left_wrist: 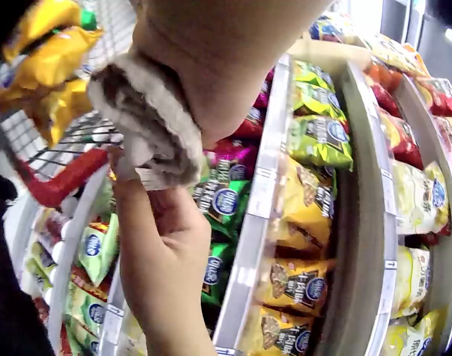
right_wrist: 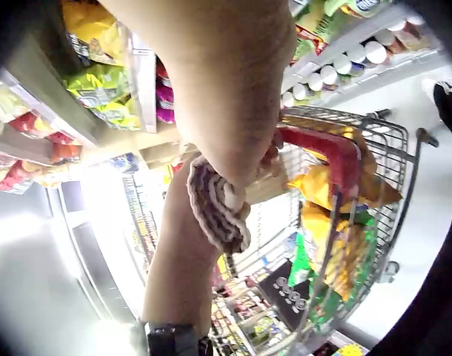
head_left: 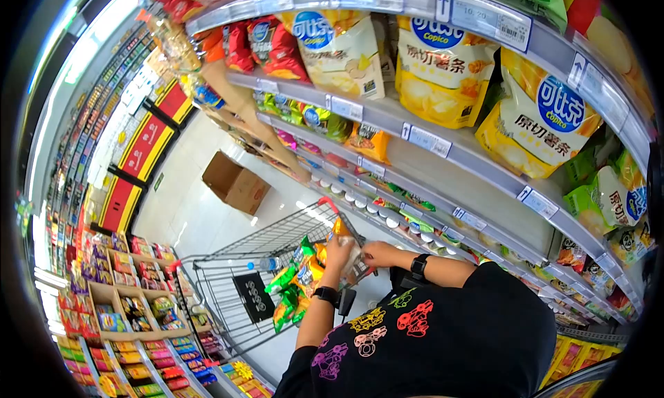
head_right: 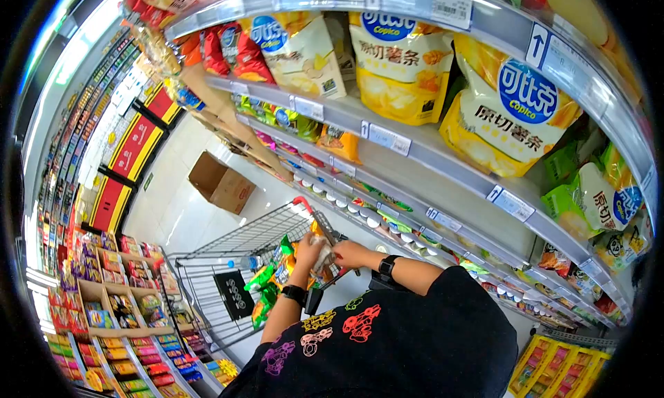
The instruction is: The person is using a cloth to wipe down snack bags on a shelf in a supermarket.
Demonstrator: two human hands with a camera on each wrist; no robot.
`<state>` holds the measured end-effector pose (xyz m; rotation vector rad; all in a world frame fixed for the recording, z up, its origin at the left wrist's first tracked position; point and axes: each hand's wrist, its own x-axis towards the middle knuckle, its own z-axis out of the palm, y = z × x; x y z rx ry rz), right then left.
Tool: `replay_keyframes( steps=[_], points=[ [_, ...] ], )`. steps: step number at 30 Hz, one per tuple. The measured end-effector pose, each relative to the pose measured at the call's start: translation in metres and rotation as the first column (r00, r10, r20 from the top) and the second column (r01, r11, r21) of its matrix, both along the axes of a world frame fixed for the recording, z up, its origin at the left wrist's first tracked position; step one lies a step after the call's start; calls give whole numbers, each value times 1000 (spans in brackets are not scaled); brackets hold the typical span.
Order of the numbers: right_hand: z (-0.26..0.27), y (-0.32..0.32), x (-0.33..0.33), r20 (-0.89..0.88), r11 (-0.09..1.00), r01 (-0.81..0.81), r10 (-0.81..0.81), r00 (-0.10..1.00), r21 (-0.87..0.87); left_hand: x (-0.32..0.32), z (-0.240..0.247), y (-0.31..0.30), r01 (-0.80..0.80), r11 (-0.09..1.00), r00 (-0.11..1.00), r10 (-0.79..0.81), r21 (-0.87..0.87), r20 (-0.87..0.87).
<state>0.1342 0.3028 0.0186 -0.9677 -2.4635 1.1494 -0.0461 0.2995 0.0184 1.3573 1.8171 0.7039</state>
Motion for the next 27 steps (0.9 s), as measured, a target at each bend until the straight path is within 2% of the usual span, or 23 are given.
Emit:
replay_keyframes(
  steps=[3, 5, 6, 9, 11, 12, 13, 14, 15, 17, 20, 23, 24, 27],
  points=[
    [23, 41, 23, -337, 907, 369, -289, 896, 202, 13, 19, 72, 83, 968, 994, -97, 238, 49],
    [68, 71, 44, -487, 792, 588, -454, 746, 162, 31, 50, 116, 74, 975, 980, -110, 210, 163],
    [90, 82, 53, -513, 721, 691, -575, 637, 51, 38, 60, 136, 95, 955, 981, -138, 279, 138],
    [102, 126, 79, -439, 467, 878, -770, 462, 105, 57, 84, 184, 117, 890, 982, -170, 440, 82],
    [118, 141, 94, -343, 561, 828, -778, 526, -4, 67, 94, 203, 142, 878, 987, -159, 457, -2],
    [116, 154, 102, -267, 658, 739, -745, 612, -144, 70, 105, 206, 169, 898, 980, -196, 407, 25],
    [112, 164, 105, -467, 734, 674, -629, 622, -90, 71, 114, 208, 193, 912, 972, -228, 361, 55],
    [108, 172, 108, -564, 789, 611, -535, 630, -66, 69, 105, 218, 233, 909, 959, -273, 346, 70],
    [106, 176, 109, -585, 817, 569, -506, 634, -90, 67, 95, 225, 248, 898, 945, -306, 364, 111],
    [101, 183, 108, -581, 836, 526, -509, 635, -157, 66, 89, 232, 240, 855, 948, -309, 460, 78],
    [93, 192, 103, -549, 834, 492, -541, 637, -250, 68, 131, 221, 311, 910, 935, -345, 274, 85],
    [89, 198, 98, -539, 826, 473, -560, 629, -307, 62, 107, 233, 348, 871, 912, -400, 348, 90],
    [88, 200, 96, -537, 822, 471, -567, 625, -320, 63, 117, 229, 339, 891, 916, -385, 302, 108],
    [85, 201, 91, -529, 802, 475, -596, 604, -362, 59, 94, 240, 388, 850, 896, -439, 357, 71]
  ],
)
